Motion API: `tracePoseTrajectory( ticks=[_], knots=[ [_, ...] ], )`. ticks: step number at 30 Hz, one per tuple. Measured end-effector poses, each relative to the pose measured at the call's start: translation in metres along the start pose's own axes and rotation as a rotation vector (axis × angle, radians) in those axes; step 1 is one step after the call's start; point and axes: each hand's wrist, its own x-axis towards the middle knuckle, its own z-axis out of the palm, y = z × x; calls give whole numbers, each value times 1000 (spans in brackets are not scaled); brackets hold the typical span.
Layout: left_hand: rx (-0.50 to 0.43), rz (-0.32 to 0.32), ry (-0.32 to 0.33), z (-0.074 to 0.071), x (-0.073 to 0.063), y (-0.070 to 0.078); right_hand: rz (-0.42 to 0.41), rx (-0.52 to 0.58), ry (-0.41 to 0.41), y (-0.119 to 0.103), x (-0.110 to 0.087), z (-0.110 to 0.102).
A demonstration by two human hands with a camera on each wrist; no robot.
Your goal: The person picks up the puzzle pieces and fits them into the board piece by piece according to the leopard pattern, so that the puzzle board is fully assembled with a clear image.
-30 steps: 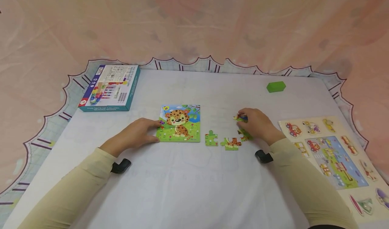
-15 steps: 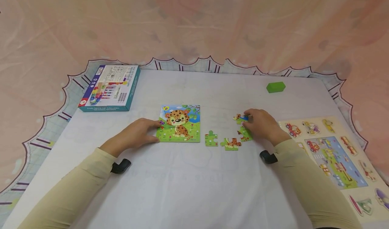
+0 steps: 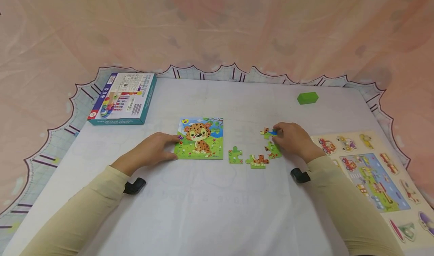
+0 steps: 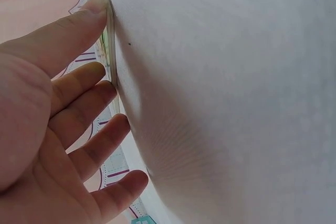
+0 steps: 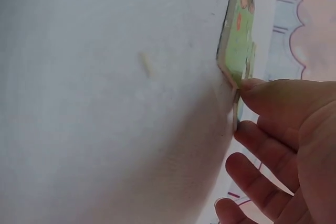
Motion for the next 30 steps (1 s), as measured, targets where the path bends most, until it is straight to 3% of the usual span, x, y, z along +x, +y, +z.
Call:
tracePoseTrajectory(
  ticks=[23,30],
  knots=[
    [-10,-13,-2,1,0,0,13,32,-34,-10,8,-3],
    [-6,-13,-9,-1,0,1,-29,15,-22,-19,10,-1]
  ],
)
